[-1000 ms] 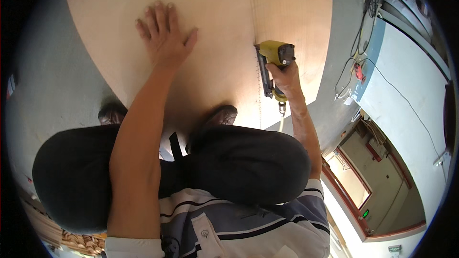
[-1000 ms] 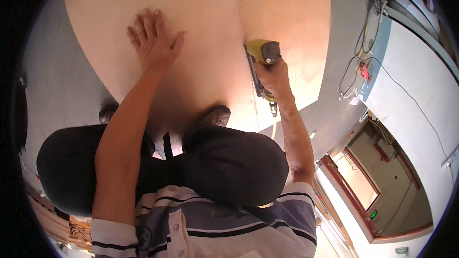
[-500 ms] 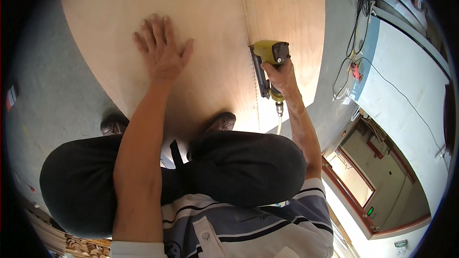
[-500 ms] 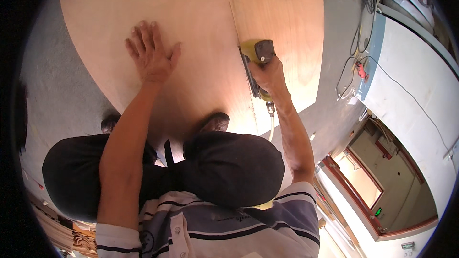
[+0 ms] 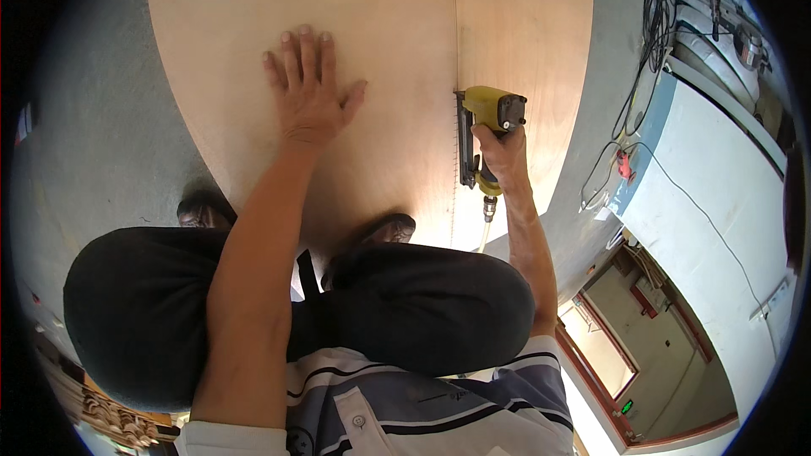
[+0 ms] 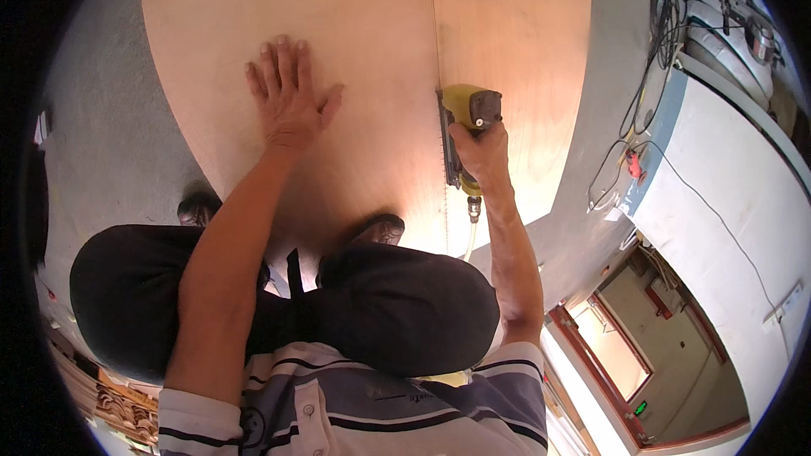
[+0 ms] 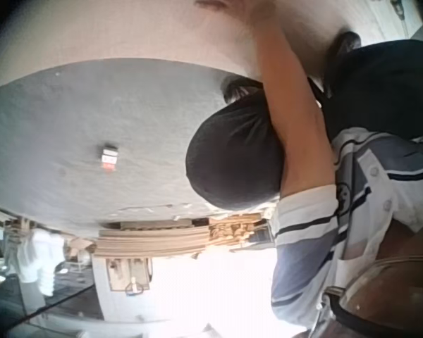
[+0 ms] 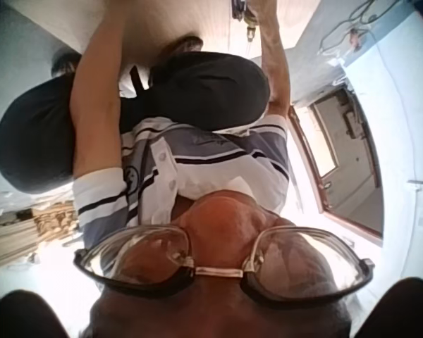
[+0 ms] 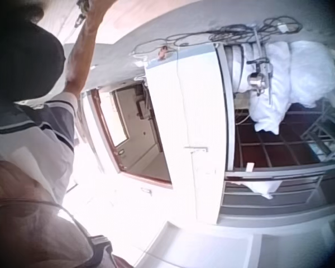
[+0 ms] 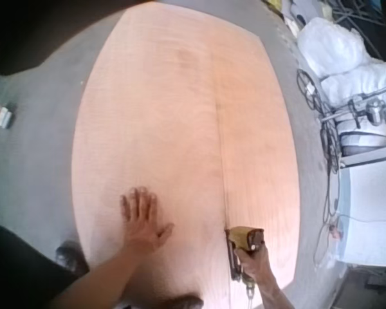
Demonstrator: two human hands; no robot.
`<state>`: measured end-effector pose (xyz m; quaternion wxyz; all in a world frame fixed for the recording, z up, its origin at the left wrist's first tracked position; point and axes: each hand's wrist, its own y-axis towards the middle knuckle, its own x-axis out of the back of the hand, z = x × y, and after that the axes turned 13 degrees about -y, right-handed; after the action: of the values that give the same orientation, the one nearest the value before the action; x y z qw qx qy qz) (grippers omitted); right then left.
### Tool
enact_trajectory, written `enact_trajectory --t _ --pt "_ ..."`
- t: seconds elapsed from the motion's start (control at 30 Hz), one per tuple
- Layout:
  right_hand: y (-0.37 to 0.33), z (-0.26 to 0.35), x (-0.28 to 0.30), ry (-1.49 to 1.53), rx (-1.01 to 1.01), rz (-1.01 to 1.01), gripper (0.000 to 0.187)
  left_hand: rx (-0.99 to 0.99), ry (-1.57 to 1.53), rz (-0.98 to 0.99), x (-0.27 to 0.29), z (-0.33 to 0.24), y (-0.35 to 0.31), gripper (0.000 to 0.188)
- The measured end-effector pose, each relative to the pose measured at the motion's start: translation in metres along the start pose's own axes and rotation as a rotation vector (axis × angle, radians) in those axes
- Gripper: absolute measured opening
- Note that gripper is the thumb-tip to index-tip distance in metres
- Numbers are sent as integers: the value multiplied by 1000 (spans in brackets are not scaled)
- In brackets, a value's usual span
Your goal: The recorder aligns and fastens two large thin wood panels together using an industrial nail gun.
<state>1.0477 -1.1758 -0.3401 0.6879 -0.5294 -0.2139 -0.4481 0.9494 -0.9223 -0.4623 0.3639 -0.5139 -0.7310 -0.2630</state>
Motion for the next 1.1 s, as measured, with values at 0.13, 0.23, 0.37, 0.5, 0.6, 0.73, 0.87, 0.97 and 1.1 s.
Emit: enact_trajectory --t 0.13,0.23,0.37,0.5,0.6,0.73,0.87,0.97,1.1 --pt "3 4 2 45 -23 27 16 8 8 17 4 -1 2 83" --pt "9 6 0 13 -21 11 16 10 16 16 3 0 2 83" --pt "11 7 1 64 -4 -28 17 4 1 -1 2 -2 3 83" --pt "17 21 6 9 -34 47 19 9 9 1 2 3 2 83" --pt "20 23 7 12 -37 49 20 17 22 8 1 3 3 83" --pt "25 35 11 35 -40 95 19 15 4 7 0 4 0 82" --pt "33 50 16 -16 -28 213 33 14 -10 2 2 7 -2 82" --pt "45 56 23 -73 -50 304 40 14 -13 -2 1 9 -4 82" --pt "45 71 24 -84 -93 279 49 27 -15 43 2 11 -4 82"
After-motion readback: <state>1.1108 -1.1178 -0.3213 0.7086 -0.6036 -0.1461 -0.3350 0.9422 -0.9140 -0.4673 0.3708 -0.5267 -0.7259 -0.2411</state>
